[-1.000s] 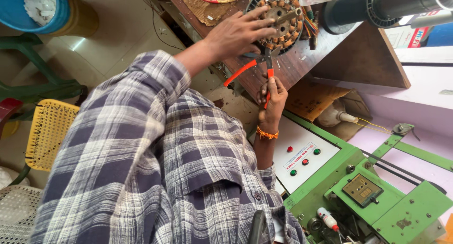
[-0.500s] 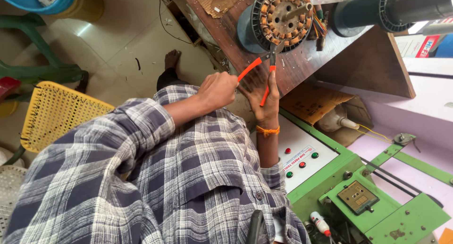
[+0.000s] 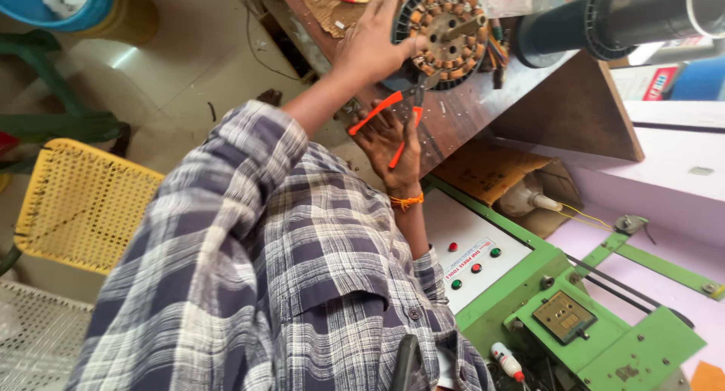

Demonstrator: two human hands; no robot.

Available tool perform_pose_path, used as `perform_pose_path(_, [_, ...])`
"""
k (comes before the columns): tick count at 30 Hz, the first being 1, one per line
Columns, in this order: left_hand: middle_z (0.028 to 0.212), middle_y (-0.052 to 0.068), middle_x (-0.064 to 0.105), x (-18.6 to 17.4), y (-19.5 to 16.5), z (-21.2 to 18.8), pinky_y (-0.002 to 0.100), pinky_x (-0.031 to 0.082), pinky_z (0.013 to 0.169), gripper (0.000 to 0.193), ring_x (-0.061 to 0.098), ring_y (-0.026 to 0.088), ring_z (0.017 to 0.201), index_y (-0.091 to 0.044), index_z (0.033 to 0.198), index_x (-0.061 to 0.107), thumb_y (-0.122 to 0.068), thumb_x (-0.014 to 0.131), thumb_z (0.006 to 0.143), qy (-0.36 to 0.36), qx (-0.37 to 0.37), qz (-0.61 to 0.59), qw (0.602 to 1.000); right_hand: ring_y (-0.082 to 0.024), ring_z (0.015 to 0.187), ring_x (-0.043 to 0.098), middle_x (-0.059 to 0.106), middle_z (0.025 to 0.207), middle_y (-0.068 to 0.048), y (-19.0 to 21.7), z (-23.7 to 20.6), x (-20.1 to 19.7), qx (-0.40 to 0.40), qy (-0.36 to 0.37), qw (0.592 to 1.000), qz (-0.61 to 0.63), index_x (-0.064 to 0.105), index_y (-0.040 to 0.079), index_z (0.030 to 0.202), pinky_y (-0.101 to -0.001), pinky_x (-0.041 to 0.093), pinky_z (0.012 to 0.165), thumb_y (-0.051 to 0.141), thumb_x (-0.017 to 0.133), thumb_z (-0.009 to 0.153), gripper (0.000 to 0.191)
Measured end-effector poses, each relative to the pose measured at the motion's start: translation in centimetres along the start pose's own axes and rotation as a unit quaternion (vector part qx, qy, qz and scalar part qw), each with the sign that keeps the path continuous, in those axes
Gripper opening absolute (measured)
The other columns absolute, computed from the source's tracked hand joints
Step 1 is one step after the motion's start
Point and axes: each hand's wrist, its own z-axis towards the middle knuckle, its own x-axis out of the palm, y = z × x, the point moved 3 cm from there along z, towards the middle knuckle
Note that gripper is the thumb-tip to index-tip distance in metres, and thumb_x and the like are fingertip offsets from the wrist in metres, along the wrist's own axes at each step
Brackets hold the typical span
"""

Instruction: The person uses pliers to trim excess copper wire from the slots of a motor stator. The person holds the stator with one hand and repeatedly snips protruding wire ends with the other hand.

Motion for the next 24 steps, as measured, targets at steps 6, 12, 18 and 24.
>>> perform_pose_path(6, [0.166, 0.012, 0.033, 7.3, 2.4, 3.8, 0.048, 0.034, 0.12, 0.098, 0.037, 0.033, 0.15, -0.018, 0.162, 0.019, -0.036, 0.08, 0.087, 0.022, -0.048, -0.064, 0.997, -0.032, 0.124, 0.058, 0.062, 0.128, -0.017, -0.4, 0.1, 2.0, -0.026, -0.003, 1.0, -0.009, 0.054, 0.002, 0.137, -0.052, 0.044, 0.116, 0.065, 0.05, 0.103, 0.071])
perform_pose_path(12, [0.16, 0.008, 0.046, 7.5, 2.7, 4.6, 0.045, 0.039, 0.118, 0.097, 0.045, 0.031, 0.146, -0.023, 0.159, 0.03, -0.032, 0.084, 0.08, 0.027, -0.071, -0.085, 0.994, -0.026, 0.104, 0.058, 0.059, 0.108, -0.012, -0.4, 0.2, 3.0, -0.017, -0.029, 0.999, -0.018, 0.056, 0.005, 0.124, -0.0422, 0.048, 0.098, 0.062, 0.049, 0.101, 0.061])
perform_pose_path(18, [0.156, 0.01, 0.049, 7.8, 2.8, 4.7, 0.045, 0.039, 0.117, 0.097, 0.047, 0.032, 0.143, -0.021, 0.157, 0.032, -0.032, 0.086, 0.077, 0.033, -0.082, -0.08, 0.993, -0.011, 0.069, 0.045, 0.044, 0.077, 0.003, -1.0, 0.6, 1.4, -0.045, 0.003, 0.999, 0.018, 0.051, 0.01, 0.104, -0.0298, 0.037, 0.066, 0.052, 0.054, 0.114, 0.043])
perform_pose_path(24, [0.153, 0.012, 0.052, 6.6, 1.7, 4.8, 0.044, 0.041, 0.118, 0.099, 0.05, 0.033, 0.142, -0.019, 0.158, 0.033, -0.034, 0.088, 0.077, 0.025, -0.054, -0.113, 0.992, -0.015, 0.062, 0.041, 0.044, 0.074, 0.002, 2.9, 0.3, -3.5, -0.091, -0.286, 0.82, -0.487, 0.053, 0.009, 0.095, -0.0325, 0.032, 0.057, 0.034, 0.062, 0.106, 0.029])
